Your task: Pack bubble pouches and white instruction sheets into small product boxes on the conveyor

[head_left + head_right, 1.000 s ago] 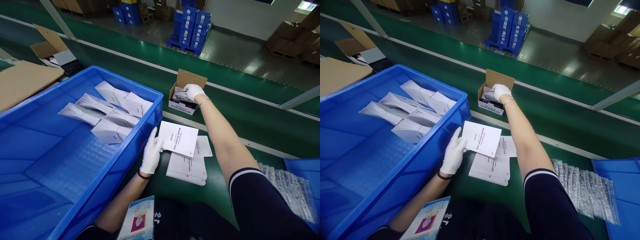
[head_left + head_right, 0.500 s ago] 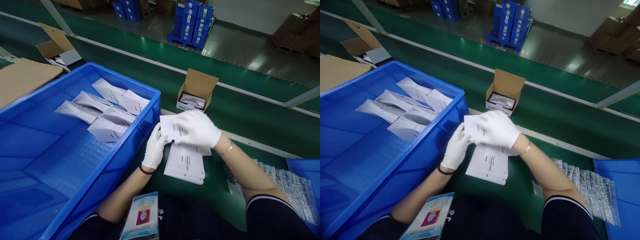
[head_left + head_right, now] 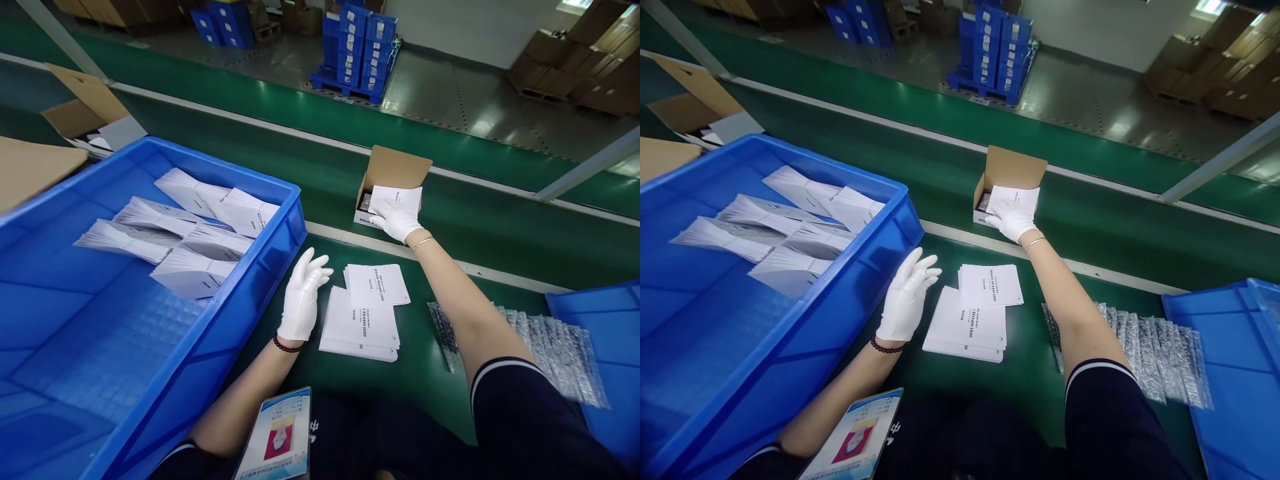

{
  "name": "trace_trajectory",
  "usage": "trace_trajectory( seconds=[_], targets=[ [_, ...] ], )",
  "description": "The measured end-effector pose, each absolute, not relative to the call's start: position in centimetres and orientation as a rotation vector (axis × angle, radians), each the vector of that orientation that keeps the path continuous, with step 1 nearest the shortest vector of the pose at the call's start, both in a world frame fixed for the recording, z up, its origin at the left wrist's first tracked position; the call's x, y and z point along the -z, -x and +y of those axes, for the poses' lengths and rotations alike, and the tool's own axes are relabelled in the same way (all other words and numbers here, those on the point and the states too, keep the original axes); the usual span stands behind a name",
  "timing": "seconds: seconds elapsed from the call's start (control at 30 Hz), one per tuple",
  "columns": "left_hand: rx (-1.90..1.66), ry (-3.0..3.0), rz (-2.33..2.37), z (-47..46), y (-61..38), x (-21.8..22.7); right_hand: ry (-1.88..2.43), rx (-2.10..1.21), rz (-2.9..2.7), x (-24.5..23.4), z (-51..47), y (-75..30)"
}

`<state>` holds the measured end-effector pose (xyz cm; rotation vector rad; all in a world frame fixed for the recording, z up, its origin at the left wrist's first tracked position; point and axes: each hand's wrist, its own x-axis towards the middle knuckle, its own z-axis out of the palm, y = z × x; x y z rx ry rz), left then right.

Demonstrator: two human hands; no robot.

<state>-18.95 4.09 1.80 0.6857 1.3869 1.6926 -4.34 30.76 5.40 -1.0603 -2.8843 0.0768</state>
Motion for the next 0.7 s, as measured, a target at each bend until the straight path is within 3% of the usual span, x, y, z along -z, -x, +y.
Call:
trace_trajectory(
  seconds=[0.1, 0.23, 0.37, 0.6, 0.7],
  targets=[
    [-1.702, -0.761, 1.419, 4.1, 19.2, -1.8, 0.955, -0.152, -2.873, -4.5, 30.9, 3.4],
    [-1.688, -0.783, 1.412, 4.1, 19.2, -2.1, 0.911, 0.247, -2.981, -5.4, 30.8, 1.1],
    [-1.676, -0.781, 1.392, 4.0, 19.2, -2.1, 1.272, 0.524, -2.986, -6.2, 31.9, -0.9],
    [-1.669, -0.865, 1.404, 3.9, 19.3, -2.1, 1.476, 0.385, -2.911, -7.8, 28.0, -1.1],
    [-1.685, -0.927, 1.416, 3.9, 19.4, -2.2, 1.345, 0.123, -3.085, -8.5, 22.0, -1.5]
  ],
)
